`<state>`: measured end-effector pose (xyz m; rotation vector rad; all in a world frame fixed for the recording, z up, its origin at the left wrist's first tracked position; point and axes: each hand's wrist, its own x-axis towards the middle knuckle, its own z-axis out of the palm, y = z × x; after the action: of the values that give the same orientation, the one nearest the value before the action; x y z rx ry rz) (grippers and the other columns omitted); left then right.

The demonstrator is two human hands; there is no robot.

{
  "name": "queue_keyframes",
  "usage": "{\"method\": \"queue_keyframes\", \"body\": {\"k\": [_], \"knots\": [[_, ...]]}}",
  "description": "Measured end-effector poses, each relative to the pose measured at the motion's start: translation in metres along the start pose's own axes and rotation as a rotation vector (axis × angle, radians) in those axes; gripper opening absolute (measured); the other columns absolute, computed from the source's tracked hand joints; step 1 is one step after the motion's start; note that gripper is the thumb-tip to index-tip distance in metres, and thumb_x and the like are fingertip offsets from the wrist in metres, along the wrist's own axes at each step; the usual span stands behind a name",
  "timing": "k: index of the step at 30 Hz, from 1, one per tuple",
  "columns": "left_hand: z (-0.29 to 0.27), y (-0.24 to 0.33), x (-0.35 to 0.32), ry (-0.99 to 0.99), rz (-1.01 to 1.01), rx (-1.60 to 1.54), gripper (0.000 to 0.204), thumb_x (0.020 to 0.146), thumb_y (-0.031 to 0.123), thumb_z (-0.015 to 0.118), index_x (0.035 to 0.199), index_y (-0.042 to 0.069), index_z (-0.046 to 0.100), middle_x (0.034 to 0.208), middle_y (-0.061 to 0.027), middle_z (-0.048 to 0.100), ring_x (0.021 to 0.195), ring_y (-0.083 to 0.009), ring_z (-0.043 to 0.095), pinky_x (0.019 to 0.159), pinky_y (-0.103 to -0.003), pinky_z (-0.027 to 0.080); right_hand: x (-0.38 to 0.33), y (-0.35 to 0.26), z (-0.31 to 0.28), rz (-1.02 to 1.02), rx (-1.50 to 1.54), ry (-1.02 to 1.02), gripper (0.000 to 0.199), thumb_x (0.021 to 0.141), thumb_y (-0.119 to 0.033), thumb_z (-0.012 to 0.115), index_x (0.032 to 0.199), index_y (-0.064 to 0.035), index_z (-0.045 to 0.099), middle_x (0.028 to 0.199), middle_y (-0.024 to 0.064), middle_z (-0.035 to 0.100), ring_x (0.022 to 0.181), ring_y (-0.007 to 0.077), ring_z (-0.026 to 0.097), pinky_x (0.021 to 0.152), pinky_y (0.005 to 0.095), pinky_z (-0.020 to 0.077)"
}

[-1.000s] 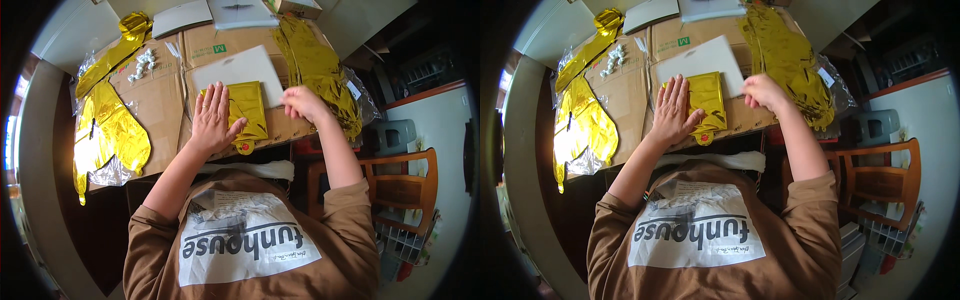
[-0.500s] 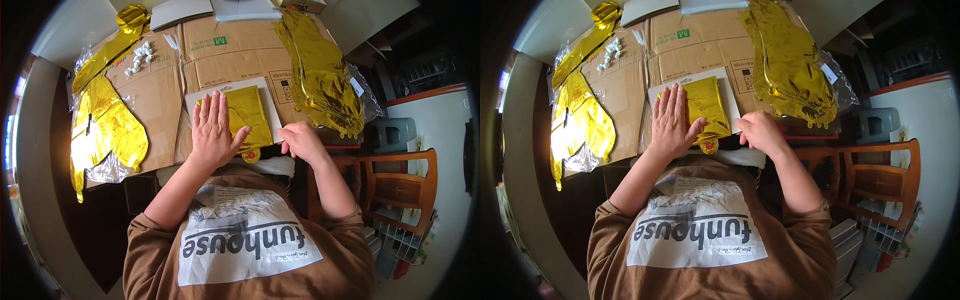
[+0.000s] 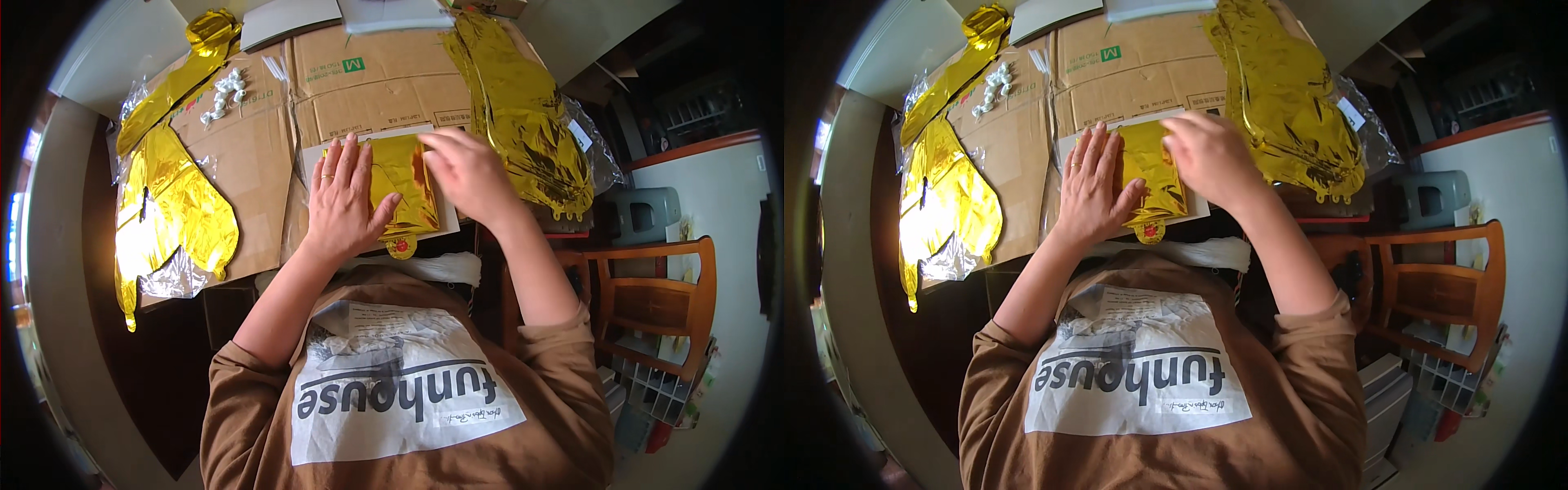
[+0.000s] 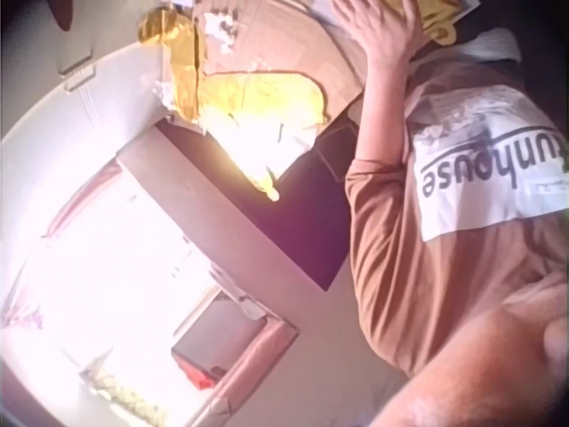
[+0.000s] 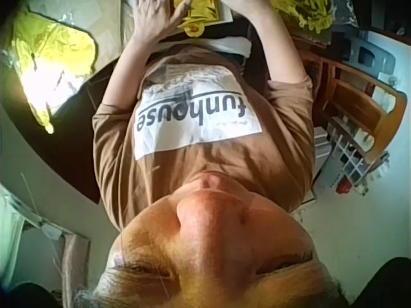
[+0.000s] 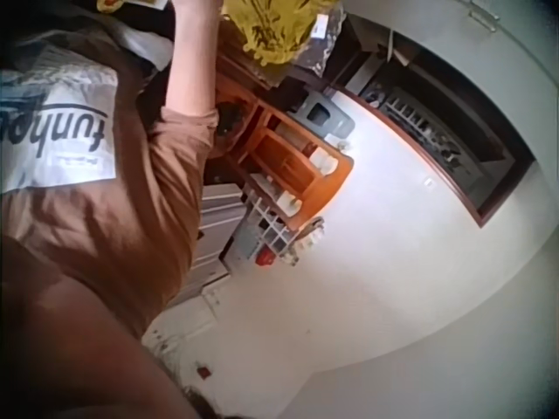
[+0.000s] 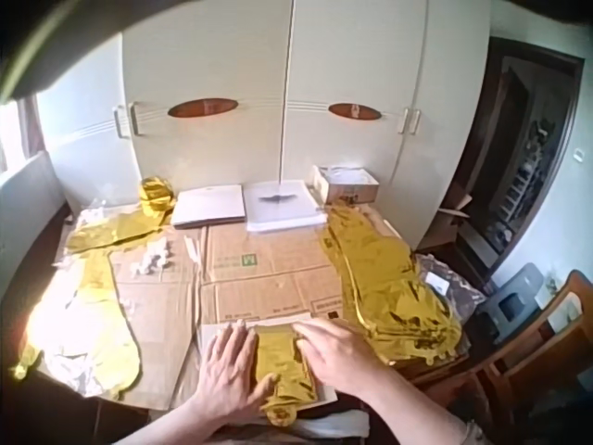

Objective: Folding gold foil balloons and inserting them into cardboard packaging sleeves.

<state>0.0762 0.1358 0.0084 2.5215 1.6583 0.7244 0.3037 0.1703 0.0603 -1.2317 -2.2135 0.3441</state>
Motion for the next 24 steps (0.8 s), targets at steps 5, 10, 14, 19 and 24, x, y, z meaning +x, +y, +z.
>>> {"method": "queue_keyframes", "body": {"k": [5, 10, 14, 19, 24], "knots": [[-0.008, -0.011, -0.001, -0.004, -0.007, -0.032, 0.070, 0.096, 0.046, 0.056, 0.147, -0.001, 0.045, 0.154, -0.0229, 0.042, 0.146, -0.0405, 0.034, 0.120, -0.051, 0.024, -0.004, 0.013, 0.044, -0.058, -0.229, -0.182, 0.052, 0.102, -0.028, 0.055, 0.143, 0.0019, 0.049, 0.152, 0.0190, 0.048, 0.144, 0.0295, 0.042, 0.124, 0.0509, 0.0210], [-0.012, -0.022, -0.008, -0.059, 0.005, -0.002, 0.072, 0.094, 0.047, 0.058, 0.147, -0.001, 0.045, 0.154, -0.0214, 0.043, 0.146, -0.0388, 0.035, 0.121, -0.052, 0.024, -0.007, 0.016, 0.050, -0.114, -0.216, -0.138, 0.053, 0.100, -0.027, 0.058, 0.143, 0.0022, 0.050, 0.149, 0.0194, 0.050, 0.141, 0.0304, 0.044, 0.123, 0.0506, 0.0231], [-0.015, -0.025, -0.011, -0.059, 0.015, -0.020, 0.074, 0.093, 0.048, 0.060, 0.148, 0.000, 0.044, 0.154, -0.0206, 0.043, 0.146, -0.0385, 0.035, 0.121, -0.053, 0.024, -0.009, 0.017, 0.053, -0.141, -0.158, -0.102, 0.052, 0.097, -0.024, 0.061, 0.141, 0.0029, 0.051, 0.147, 0.0193, 0.051, 0.139, 0.0319, 0.044, 0.121, 0.0501, 0.0259], [-0.017, -0.027, -0.012, -0.090, 0.040, 0.015, 0.077, 0.092, 0.049, 0.062, 0.149, 0.001, 0.043, 0.154, -0.0207, 0.042, 0.146, -0.0378, 0.036, 0.120, -0.054, 0.024, -0.012, 0.028, 0.058, -0.179, -0.120, -0.086, 0.050, 0.097, -0.023, 0.063, 0.139, 0.0010, 0.054, 0.149, 0.0181, 0.050, 0.141, 0.0319, 0.043, 0.120, 0.0487, 0.0280], [-0.020, -0.033, -0.011, -0.089, 0.055, -0.003, 0.077, 0.092, 0.051, 0.063, 0.150, 0.003, 0.043, 0.154, -0.0206, 0.041, 0.144, -0.0366, 0.039, 0.120, -0.054, 0.025, -0.006, 0.037, 0.052, -0.196, -0.067, -0.126, 0.047, 0.097, -0.024, 0.063, 0.138, -0.0014, 0.056, 0.151, 0.0167, 0.049, 0.141, 0.0296, 0.045, 0.120, 0.0469, 0.0290]]}}
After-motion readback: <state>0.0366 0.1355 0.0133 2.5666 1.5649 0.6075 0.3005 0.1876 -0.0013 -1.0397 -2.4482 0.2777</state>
